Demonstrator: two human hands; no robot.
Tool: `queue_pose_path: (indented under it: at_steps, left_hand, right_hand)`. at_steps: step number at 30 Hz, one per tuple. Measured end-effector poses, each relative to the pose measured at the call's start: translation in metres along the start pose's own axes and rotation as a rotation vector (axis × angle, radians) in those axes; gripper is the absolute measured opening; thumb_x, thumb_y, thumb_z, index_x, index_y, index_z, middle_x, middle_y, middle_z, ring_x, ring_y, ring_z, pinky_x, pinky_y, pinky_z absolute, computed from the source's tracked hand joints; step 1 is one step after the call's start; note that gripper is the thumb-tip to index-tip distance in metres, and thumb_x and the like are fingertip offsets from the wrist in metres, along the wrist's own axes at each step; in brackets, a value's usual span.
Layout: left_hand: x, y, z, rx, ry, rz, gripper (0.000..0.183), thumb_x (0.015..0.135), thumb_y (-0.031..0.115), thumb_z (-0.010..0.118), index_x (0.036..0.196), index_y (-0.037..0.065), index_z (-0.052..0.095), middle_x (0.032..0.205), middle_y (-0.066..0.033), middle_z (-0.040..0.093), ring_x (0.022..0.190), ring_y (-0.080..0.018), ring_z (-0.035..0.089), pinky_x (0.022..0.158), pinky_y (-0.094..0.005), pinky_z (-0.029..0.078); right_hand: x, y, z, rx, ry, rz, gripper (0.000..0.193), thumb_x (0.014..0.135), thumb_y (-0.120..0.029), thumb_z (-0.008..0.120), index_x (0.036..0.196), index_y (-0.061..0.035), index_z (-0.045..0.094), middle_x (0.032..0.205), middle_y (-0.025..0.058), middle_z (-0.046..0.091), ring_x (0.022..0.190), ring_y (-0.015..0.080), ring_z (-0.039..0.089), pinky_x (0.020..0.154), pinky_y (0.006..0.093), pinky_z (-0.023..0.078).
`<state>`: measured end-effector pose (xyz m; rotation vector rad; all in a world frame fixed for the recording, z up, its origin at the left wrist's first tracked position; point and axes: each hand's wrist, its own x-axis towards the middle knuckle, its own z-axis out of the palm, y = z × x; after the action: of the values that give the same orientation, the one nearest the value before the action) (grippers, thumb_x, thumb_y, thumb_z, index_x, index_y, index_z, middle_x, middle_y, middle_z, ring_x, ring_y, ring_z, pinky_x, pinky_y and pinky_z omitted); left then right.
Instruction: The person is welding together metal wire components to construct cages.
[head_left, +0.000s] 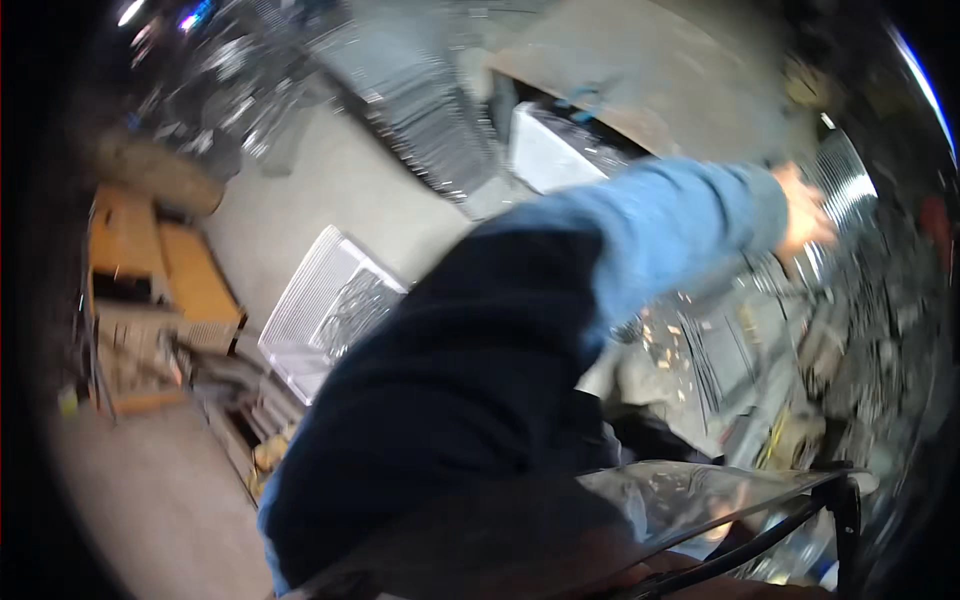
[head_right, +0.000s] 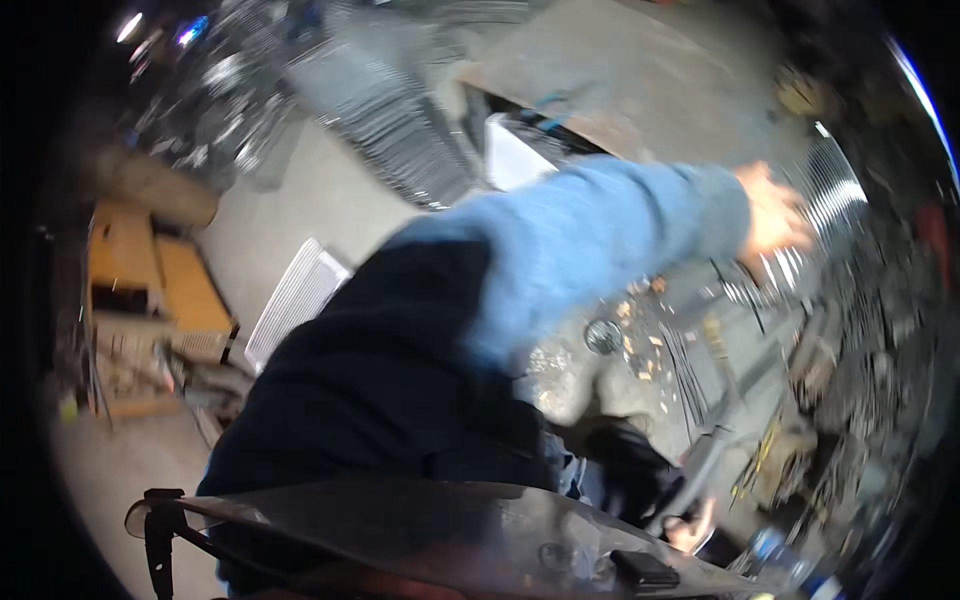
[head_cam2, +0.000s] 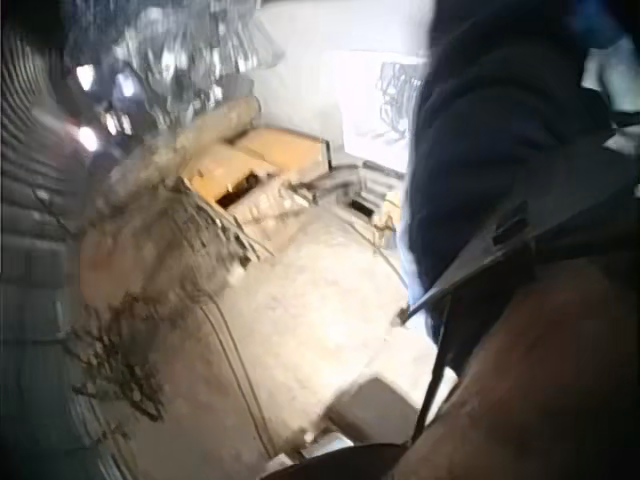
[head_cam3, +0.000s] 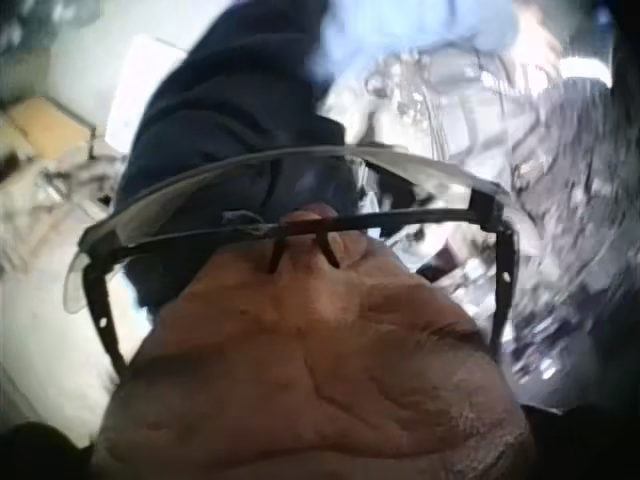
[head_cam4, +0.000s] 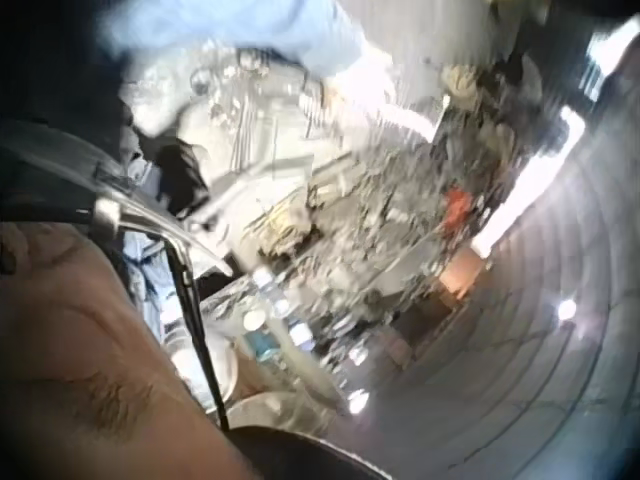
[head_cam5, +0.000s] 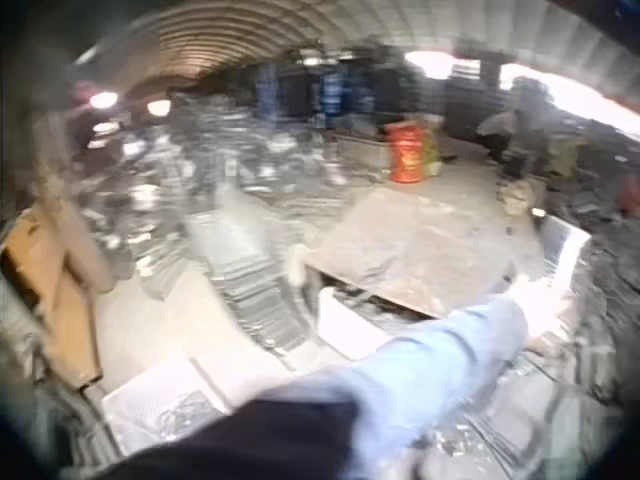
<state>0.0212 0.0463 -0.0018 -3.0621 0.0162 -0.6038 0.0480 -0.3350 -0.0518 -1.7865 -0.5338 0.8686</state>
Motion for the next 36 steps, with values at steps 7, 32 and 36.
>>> queue_pose_path:
  at_steps: [7, 32, 36]
  left_hand:
    - [0.006, 0.015, -0.007, 0.121, -0.099, -0.055, 0.084, 0.073, 0.055, 0.069, 0.142, 0.021, 0.037, 0.148, 0.0030, 0.036, 0.137, -0.0242, 0.032, 0.096, -0.0611, 0.039]
    - [0.010, 0.016, -0.006, 0.211, -0.221, -0.099, 0.081, 0.075, 0.056, 0.068, 0.143, 0.025, 0.035, 0.149, 0.0005, 0.034, 0.138, -0.0276, 0.029, 0.099, -0.0652, 0.035]
    - [0.012, 0.017, -0.007, 0.158, -0.179, -0.077, 0.082, 0.076, 0.059, 0.064, 0.143, 0.021, 0.035, 0.149, -0.0012, 0.034, 0.139, -0.0276, 0.027, 0.102, -0.0644, 0.032]
  right_hand:
    - [-0.006, -0.078, -0.018, 0.290, 0.139, -0.118, 0.044, 0.080, -0.018, 0.067, 0.114, 0.0029, 0.049, 0.097, 0.0123, 0.060, 0.048, 0.0112, 0.052, 0.039, 0.0222, 0.044]
    - [0.002, -0.065, 0.026, 0.307, -0.050, -0.046, 0.044, 0.083, -0.008, 0.061, 0.122, 0.0010, 0.043, 0.098, 0.0111, 0.059, 0.053, 0.0103, 0.053, 0.044, 0.0234, 0.046]
    - [0.003, -0.062, 0.026, 0.313, -0.051, -0.067, 0.044, 0.084, -0.008, 0.061, 0.123, 0.0006, 0.042, 0.098, 0.0110, 0.059, 0.052, 0.0104, 0.053, 0.043, 0.0236, 0.045]
